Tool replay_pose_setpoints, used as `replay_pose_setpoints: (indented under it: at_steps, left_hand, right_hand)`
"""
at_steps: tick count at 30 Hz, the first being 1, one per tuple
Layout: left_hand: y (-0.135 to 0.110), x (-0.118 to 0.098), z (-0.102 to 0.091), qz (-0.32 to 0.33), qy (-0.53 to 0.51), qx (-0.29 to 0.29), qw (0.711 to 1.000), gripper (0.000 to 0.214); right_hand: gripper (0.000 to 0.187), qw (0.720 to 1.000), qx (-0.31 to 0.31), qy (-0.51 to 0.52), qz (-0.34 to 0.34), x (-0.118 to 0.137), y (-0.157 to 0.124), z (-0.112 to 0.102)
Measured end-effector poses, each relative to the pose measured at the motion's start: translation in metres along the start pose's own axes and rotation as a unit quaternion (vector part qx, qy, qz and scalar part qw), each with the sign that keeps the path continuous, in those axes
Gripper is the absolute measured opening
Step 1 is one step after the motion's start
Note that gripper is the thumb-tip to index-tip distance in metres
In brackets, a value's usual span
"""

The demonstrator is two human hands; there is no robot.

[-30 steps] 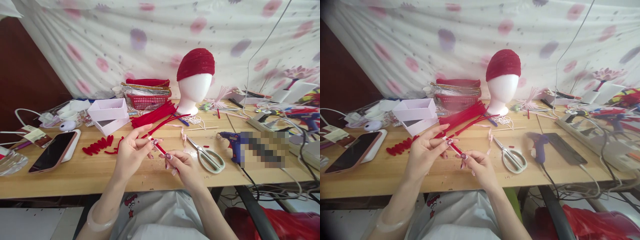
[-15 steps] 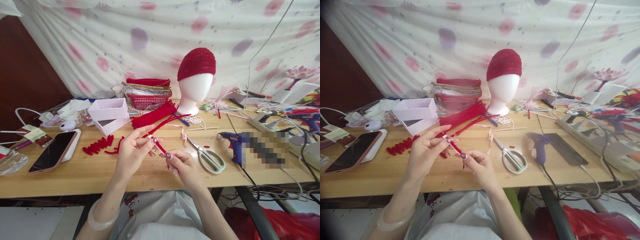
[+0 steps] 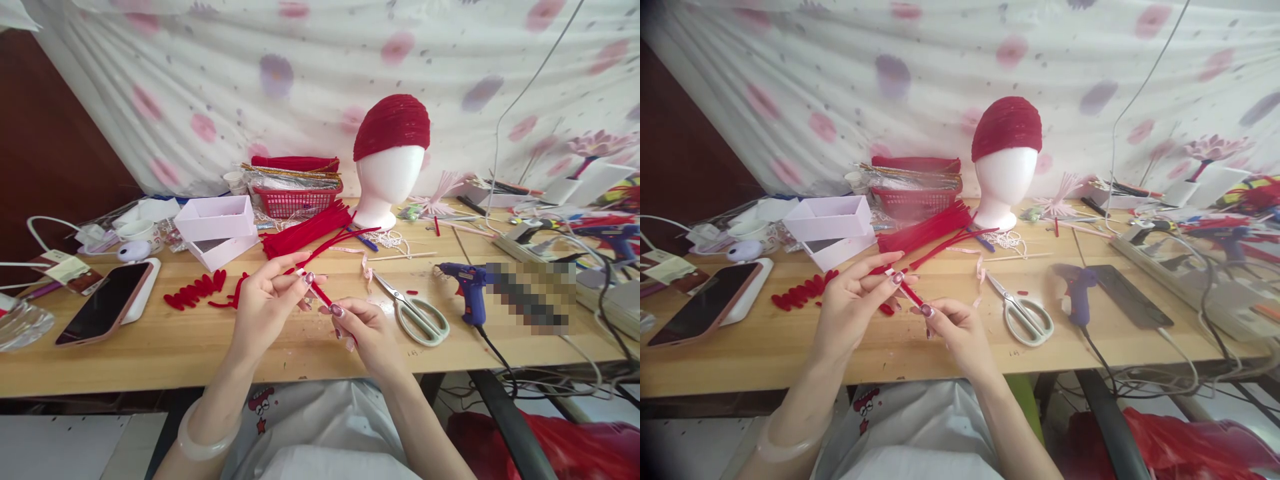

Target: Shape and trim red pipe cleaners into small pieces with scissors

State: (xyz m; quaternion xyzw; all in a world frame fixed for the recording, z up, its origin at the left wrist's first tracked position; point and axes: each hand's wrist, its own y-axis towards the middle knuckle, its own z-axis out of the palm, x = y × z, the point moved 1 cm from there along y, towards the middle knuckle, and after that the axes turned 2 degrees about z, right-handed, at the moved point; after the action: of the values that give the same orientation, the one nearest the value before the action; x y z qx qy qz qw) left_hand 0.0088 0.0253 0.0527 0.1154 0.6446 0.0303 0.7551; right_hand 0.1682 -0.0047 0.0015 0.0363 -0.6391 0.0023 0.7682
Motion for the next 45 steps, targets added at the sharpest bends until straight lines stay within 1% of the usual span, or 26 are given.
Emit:
replay_pose_setpoints:
  at_steps: [10,22,32,36,45]
  left_hand:
    - [0.0031,0.0023,0.0005,-0.001,0.017,-0.020,1.000,0.045]
    - [0.0017,0.0047,-0.0002,-0.009,-0.001,-0.013,1.000,0.043]
    - [0.0024,0.0053,-0.0009,-0.016,-0.005,-0.012,1.000,0.042]
    - [0.0026,0.0055,-0.0006,-0.012,0.003,-0.013,1.000,0.042]
    - [0.0005,0.0025,-0.0009,-0.011,-0.001,-0.011,1.000,0.040]
  right_hand:
    - [0.029,1.000,0.002,0.008,0.005,-0.0042,-0.0001,-0.0019]
    - [0.025,1.000,0.006,0.006,-0.008,-0.0038,-0.0002,-0.0014]
    - [0.028,1.000,0.012,0.017,-0.004,-0.0068,0.0007,-0.0011]
    - [0.031,1.000,0.005,0.013,-0.004,-0.0060,0.0001,-0.0010]
    - [0.027,1.000,0.005,0.008,-0.014,-0.0059,0.0005,-0.0011]
